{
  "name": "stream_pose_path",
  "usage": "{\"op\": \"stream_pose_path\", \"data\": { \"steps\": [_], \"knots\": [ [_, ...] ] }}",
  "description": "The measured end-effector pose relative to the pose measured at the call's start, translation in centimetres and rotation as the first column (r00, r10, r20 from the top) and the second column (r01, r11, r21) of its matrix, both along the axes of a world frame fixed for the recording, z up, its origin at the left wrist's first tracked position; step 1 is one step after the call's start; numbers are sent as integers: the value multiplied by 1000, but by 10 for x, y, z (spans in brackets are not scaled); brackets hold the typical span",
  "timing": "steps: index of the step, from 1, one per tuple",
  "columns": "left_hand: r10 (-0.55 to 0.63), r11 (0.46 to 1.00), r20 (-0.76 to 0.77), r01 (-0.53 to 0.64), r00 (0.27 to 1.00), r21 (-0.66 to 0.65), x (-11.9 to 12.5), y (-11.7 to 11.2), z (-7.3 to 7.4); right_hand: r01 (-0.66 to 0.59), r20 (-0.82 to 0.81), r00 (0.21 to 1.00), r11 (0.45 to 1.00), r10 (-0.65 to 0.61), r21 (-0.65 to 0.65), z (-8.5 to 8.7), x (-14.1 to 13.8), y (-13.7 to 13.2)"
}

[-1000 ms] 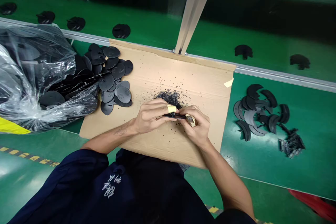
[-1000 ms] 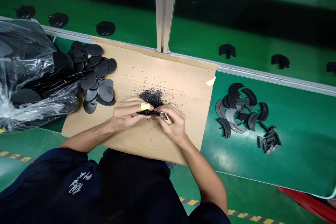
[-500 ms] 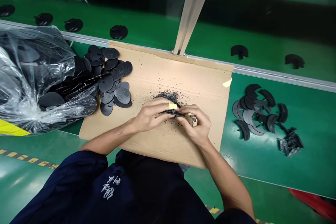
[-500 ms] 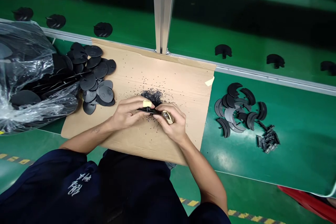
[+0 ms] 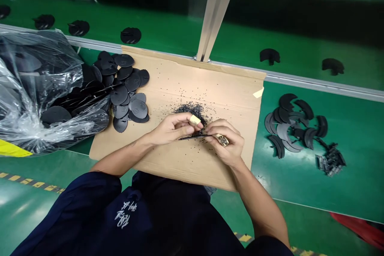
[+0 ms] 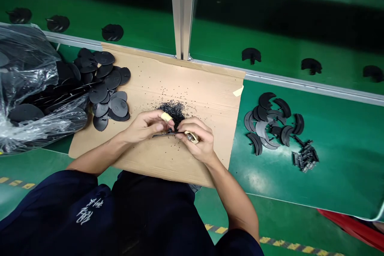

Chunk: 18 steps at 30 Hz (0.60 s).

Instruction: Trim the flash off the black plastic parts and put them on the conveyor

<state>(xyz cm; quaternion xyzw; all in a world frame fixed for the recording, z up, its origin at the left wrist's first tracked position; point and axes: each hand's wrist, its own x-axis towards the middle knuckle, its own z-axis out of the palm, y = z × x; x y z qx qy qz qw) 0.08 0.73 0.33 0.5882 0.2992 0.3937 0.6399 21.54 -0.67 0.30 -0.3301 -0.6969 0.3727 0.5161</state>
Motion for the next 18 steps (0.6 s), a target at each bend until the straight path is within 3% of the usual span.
{"op": "stream_pose_path", "data": {
  "steps": [6, 9, 11, 13, 15, 18],
  "knots": [
    [-217, 959, 58, 224, 974, -174, -4, 6, 9, -142, 17, 989, 972, 148, -185, 10, 2, 3],
    [-353, 919, 13, 349, 936, -184, -9, 9, 16, -276, 24, 956, 926, 292, -259, 12, 5, 5],
    [-391, 909, -19, 383, 920, -164, -10, 9, 17, -302, 44, 946, 922, 322, -243, 11, 6, 5],
    [-313, 943, -37, 305, 949, -133, -9, 8, 15, -203, 89, 972, 966, 219, -157, 7, 5, 3],
    [-149, 985, -37, 145, 988, -88, -4, 5, 10, -5, 134, 991, 1000, 7, -14, 1, 3, 0],
    [-11, 1000, 20, 11, 1000, 11, 5, -1, 1, 199, 153, 962, 963, -227, 179, -6, 0, -3]
  ]
}}
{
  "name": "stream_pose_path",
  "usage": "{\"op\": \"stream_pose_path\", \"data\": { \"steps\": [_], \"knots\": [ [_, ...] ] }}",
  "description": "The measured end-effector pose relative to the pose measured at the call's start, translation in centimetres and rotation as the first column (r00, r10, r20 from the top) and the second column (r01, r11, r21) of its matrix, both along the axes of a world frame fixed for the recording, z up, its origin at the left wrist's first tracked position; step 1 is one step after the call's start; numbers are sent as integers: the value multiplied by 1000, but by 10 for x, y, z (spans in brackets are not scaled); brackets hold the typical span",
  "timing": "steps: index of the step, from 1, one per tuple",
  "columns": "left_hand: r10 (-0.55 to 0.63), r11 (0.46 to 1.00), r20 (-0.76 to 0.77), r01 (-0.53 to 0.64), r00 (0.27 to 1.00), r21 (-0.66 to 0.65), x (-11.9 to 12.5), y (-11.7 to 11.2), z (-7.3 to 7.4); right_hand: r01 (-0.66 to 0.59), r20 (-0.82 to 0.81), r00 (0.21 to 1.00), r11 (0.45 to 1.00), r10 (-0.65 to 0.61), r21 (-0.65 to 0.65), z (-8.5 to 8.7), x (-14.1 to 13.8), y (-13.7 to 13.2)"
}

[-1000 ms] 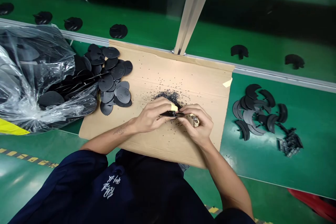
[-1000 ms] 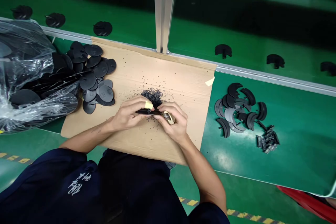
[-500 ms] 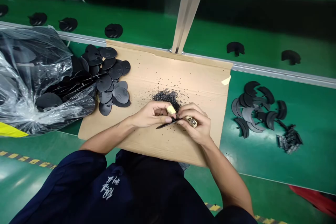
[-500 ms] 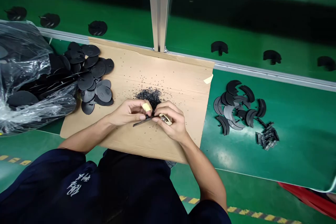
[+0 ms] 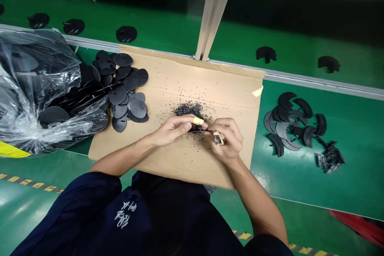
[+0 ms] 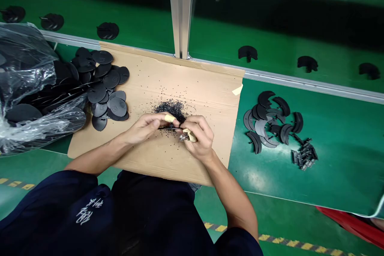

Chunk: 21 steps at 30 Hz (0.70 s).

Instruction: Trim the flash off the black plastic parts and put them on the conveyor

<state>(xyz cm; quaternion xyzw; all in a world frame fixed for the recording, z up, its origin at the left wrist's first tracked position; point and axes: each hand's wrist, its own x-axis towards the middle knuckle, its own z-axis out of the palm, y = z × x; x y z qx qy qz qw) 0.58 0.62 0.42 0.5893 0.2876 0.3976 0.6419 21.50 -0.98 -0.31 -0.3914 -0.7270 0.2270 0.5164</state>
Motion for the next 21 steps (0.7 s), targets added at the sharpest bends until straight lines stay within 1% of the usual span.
{"op": "stream_pose_path", "data": {
  "steps": [2, 3, 4, 6, 8, 9, 11, 14, 18, 21],
  "knots": [
    [47, 998, 6, -48, 999, 51, 4, -3, -5, 7, 13, 1000, 999, -8, 43, -2, 0, 0],
    [90, 994, -17, -89, 996, 66, 5, -5, -6, -9, 12, 1000, 999, 9, 31, -1, 0, 0],
    [144, 987, -54, -139, 988, 82, 5, -5, -7, -33, 5, 999, 999, 33, -3, -1, 1, 1],
    [242, 964, -122, -224, 963, 147, 5, -5, -8, -85, -21, 996, 990, 83, -113, 2, 4, 4],
    [308, 928, -152, -261, 939, 265, 3, -4, -6, -94, -10, 996, 974, 94, -207, 3, 7, 7],
    [332, 906, -159, -267, 930, 330, 2, -3, -5, -80, 26, 996, 972, 88, -223, 3, 8, 9],
    [358, 866, -174, -256, 917, 430, 1, -3, -4, -42, 142, 987, 980, 70, -192, 2, 10, 12],
    [364, 831, -190, -225, 912, 509, 1, -4, -3, -45, 285, 956, 993, 74, -108, -4, 10, 13],
    [356, 805, -179, -203, 917, 558, 2, -6, -4, -31, 363, 930, 998, 49, -53, -9, 10, 12],
    [361, 799, -173, -208, 916, 564, 2, -6, -4, -24, 412, 911, 999, 36, -34, -10, 12, 12]
  ]
}}
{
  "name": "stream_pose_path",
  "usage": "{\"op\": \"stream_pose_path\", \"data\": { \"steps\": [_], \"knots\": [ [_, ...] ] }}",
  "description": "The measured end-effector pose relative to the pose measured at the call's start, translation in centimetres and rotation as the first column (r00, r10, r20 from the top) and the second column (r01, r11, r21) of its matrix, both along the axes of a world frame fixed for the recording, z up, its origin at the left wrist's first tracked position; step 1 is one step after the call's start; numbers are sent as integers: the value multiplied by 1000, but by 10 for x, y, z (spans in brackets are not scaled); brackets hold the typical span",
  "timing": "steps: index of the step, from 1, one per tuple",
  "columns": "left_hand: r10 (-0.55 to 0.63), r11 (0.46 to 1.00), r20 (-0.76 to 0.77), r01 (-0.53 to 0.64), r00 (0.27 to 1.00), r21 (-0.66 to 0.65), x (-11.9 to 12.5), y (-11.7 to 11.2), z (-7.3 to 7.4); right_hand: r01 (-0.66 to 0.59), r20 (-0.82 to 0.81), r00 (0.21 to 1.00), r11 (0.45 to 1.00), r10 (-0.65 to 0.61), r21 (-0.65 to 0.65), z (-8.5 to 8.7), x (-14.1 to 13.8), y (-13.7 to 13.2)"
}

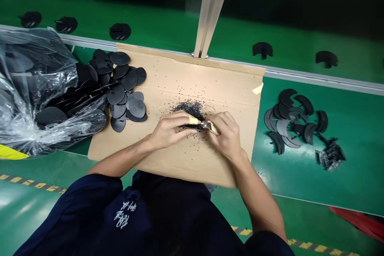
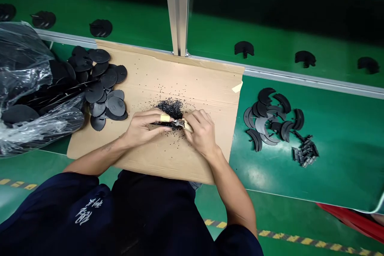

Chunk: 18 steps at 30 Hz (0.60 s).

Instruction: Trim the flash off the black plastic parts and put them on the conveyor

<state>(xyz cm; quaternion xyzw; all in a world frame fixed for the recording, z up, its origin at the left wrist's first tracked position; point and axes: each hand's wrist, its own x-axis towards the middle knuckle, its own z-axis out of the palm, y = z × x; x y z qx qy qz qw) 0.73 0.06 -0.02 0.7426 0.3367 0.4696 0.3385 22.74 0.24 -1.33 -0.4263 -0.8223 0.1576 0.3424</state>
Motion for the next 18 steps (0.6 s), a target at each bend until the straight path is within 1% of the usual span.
{"op": "stream_pose_path", "data": {
  "steps": [6, 11, 13, 15, 18],
  "knots": [
    [3, 1000, -24, -3, 1000, 13, -3, 2, 0, 15, 117, 993, 996, -25, 85, -1, 3, 3],
    [1, 1000, -23, -1, 1000, 4, -3, 1, -2, 44, 250, 964, 981, -92, 190, 1, 2, 2],
    [5, 1000, -16, -5, 1000, 3, -3, 0, -2, 57, 279, 952, 972, -122, 228, 1, 1, 1],
    [8, 1000, -25, -8, 1000, 3, -3, 0, -1, 70, 267, 954, 970, -133, 234, 0, -1, 0],
    [5, 1000, -57, -3, 998, 25, -4, 1, 2, 78, 168, 980, 982, -107, 171, -2, -2, 1]
  ]
}}
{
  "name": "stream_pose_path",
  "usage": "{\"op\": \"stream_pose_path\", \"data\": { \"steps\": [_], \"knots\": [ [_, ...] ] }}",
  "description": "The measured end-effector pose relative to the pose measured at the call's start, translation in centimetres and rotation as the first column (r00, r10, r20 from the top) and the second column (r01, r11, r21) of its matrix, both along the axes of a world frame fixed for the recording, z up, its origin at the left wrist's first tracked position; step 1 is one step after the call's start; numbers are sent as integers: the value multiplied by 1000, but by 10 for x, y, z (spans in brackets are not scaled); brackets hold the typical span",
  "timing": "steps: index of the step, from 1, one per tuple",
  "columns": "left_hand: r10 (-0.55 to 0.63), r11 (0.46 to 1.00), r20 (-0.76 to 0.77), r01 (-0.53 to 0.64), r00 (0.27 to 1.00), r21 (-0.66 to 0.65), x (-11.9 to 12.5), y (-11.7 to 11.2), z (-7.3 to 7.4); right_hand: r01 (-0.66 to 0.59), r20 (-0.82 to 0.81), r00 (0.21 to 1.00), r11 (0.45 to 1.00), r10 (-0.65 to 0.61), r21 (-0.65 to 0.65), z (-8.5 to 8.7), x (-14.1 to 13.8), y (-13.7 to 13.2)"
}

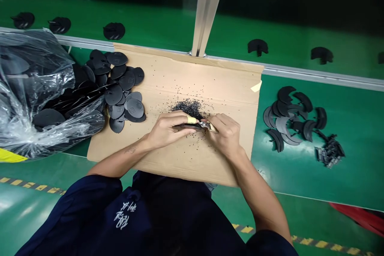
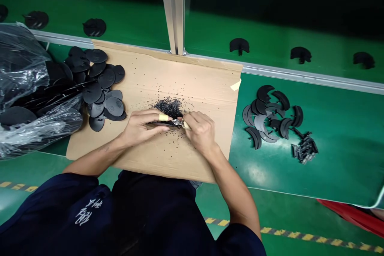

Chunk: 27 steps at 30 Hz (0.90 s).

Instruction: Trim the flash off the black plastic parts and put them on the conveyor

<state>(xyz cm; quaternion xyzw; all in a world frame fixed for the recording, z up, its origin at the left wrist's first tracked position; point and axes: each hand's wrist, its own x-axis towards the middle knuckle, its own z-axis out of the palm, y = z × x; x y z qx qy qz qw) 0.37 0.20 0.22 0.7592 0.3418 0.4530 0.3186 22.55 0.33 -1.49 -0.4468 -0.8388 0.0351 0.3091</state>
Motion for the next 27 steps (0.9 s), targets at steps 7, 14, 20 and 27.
{"op": "stream_pose_path", "data": {
  "steps": [7, 14, 20, 27],
  "knots": [
    [32, 991, -240, 1, 970, 136, -1, 2, -3, 72, 88, 994, 996, -68, -45, 0, 0, 1],
    [101, 995, -131, -96, 986, 41, -4, 5, -7, -66, -265, 964, 958, -11, -279, 2, 3, 4],
    [68, 995, -119, -59, 991, 76, -3, 4, -8, -134, -314, 946, 982, 87, -131, 1, -3, -2],
    [87, 979, -351, -15, 932, 205, -7, 4, -18, -306, -496, 843, 944, 209, -123, 9, 0, -4]
  ]
}}
